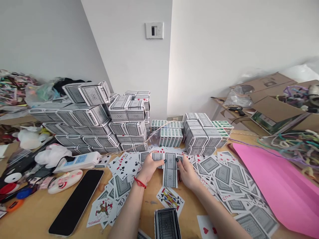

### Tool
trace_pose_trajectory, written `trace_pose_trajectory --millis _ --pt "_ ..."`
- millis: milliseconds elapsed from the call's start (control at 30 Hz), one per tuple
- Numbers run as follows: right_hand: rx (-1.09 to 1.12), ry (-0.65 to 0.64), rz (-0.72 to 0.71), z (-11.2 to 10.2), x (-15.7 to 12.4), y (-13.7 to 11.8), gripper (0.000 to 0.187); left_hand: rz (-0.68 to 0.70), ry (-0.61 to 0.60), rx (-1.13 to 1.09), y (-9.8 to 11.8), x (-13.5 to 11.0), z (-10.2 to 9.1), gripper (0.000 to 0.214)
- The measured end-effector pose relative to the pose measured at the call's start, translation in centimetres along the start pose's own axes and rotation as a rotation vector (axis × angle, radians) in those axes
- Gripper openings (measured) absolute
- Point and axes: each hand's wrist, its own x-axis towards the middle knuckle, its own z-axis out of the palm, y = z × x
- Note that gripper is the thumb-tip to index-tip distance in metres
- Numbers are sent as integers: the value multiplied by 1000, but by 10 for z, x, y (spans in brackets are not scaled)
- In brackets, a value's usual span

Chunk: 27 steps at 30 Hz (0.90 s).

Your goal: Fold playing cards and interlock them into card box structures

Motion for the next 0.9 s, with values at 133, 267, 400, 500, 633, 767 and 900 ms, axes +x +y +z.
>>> trace_pose_trajectory --millis 133,267,400,500,633,767,900 --pt "-17 -22 -46 -1 2 2 14 0 -11 -3 2 -2 1 43" --pt "-9 -23 -62 1 2 6 16 -1 -17 -4 2 -2 1 42" --pt "-24 -21 -35 2 2 10 19 -25 9 6 4 -3 2 46" --pt "-14 -50 -11 2 2 12 21 -31 3 -4 8 -5 3 47" --pt "-10 -51 5 2 2 14 22 -29 -15 -36 11 -7 6 44" --pt "-10 -29 -2 3 2 14 23 -13 -35 -36 11 -6 6 44" --pt "58 -6 -76 2 3 8 19 3 -67 -10 12 -4 6 39"
